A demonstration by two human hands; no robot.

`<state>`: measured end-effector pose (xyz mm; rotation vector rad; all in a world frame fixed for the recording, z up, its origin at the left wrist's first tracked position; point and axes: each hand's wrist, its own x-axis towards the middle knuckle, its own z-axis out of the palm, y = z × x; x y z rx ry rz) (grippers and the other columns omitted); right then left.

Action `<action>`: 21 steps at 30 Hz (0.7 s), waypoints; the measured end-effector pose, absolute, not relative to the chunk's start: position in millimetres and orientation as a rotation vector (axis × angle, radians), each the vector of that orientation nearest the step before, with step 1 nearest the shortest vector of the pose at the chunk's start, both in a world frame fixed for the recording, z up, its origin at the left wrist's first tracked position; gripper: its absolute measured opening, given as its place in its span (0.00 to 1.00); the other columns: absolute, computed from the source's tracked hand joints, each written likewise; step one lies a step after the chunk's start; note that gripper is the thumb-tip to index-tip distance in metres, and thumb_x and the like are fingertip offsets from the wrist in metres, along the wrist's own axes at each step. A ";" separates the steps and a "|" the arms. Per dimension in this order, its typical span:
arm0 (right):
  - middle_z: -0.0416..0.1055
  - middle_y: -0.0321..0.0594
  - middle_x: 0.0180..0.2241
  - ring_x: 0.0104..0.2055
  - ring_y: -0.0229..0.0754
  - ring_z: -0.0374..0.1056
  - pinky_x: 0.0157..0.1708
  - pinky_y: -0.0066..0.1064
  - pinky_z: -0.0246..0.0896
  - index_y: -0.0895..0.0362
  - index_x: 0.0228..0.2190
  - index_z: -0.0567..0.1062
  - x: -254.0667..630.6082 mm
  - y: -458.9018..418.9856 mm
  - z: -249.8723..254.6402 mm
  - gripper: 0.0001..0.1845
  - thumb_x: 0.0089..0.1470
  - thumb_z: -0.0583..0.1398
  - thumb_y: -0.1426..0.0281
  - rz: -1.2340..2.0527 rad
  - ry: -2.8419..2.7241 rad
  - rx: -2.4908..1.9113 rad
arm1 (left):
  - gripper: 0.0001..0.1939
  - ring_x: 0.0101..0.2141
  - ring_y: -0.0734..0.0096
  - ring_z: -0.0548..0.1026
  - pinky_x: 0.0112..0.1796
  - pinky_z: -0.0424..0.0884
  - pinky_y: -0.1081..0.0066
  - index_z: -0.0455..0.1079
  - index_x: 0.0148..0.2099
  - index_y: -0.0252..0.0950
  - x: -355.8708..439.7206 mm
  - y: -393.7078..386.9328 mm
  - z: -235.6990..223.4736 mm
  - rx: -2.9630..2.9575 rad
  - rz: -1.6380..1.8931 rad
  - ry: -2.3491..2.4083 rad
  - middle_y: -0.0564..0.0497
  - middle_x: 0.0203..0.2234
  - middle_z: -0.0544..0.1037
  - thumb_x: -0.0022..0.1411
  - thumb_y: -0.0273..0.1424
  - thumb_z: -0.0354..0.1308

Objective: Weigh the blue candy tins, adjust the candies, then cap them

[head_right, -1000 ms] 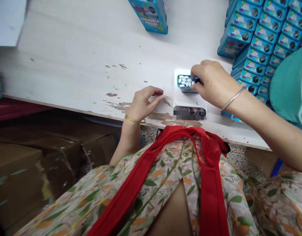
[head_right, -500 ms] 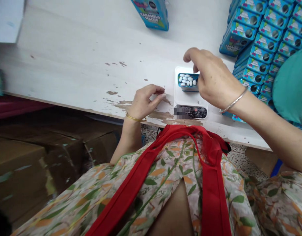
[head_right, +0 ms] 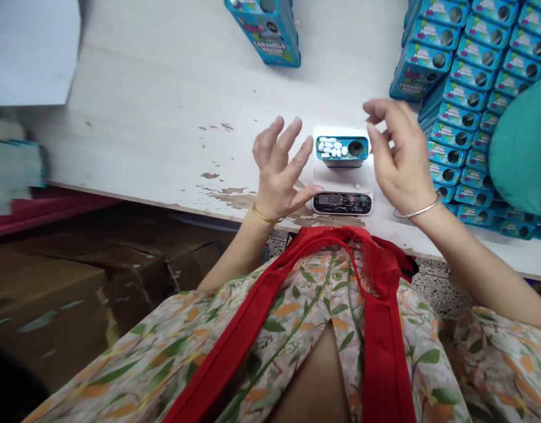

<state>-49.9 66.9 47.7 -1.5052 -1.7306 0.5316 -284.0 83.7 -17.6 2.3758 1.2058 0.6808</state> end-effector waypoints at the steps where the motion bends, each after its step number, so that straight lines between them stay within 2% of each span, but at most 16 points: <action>1: 0.72 0.47 0.45 0.43 0.46 0.71 0.41 0.40 0.70 0.51 0.50 0.72 -49.5 60.3 38.1 0.16 0.64 0.55 0.59 0.576 -1.696 -1.520 | 0.40 0.68 0.43 0.52 0.66 0.46 0.42 0.59 0.65 0.47 -281.7 85.1 -15.6 2.392 0.624 1.205 0.46 0.66 0.61 0.58 0.64 0.54; 4: 0.69 0.46 0.52 0.38 0.44 0.74 0.34 0.38 0.72 0.46 0.59 0.64 -52.2 42.7 10.5 0.24 0.64 0.54 0.56 0.770 -1.607 -1.529 | 0.42 0.69 0.41 0.49 0.66 0.43 0.40 0.60 0.65 0.48 -276.2 89.3 -12.0 2.436 0.551 1.166 0.47 0.66 0.60 0.56 0.63 0.57; 8: 0.66 0.45 0.57 0.39 0.44 0.76 0.32 0.35 0.74 0.43 0.64 0.58 -58.5 33.6 -3.3 0.29 0.64 0.54 0.59 0.877 -1.520 -1.512 | 0.40 0.70 0.42 0.47 0.67 0.40 0.38 0.61 0.65 0.50 -264.2 93.4 -6.2 2.483 0.491 1.085 0.49 0.67 0.60 0.56 0.62 0.58; 14: 0.67 0.46 0.57 0.38 0.42 0.75 0.33 0.35 0.74 0.44 0.65 0.57 -60.9 35.7 4.9 0.30 0.63 0.54 0.63 0.888 -1.483 -1.521 | 0.35 0.70 0.44 0.46 0.67 0.39 0.37 0.61 0.64 0.49 -242.5 98.3 6.0 2.496 0.417 1.009 0.50 0.67 0.60 0.60 0.58 0.58; 19: 0.66 0.45 0.55 0.31 0.37 0.72 0.29 0.32 0.71 0.45 0.64 0.56 -60.5 20.7 1.1 0.30 0.62 0.55 0.61 0.918 -1.392 -1.521 | 0.32 0.70 0.44 0.46 0.66 0.44 0.36 0.62 0.63 0.50 -248.5 97.5 3.4 2.467 0.447 1.062 0.49 0.66 0.61 0.61 0.56 0.58; 21: 0.67 0.45 0.51 0.30 0.37 0.70 0.29 0.32 0.70 0.48 0.61 0.59 -59.8 11.1 -4.1 0.28 0.62 0.57 0.60 0.867 -1.385 -1.579 | 0.32 0.70 0.45 0.47 0.66 0.45 0.37 0.62 0.63 0.50 -250.7 95.5 1.1 2.476 0.441 1.064 0.49 0.66 0.62 0.62 0.55 0.58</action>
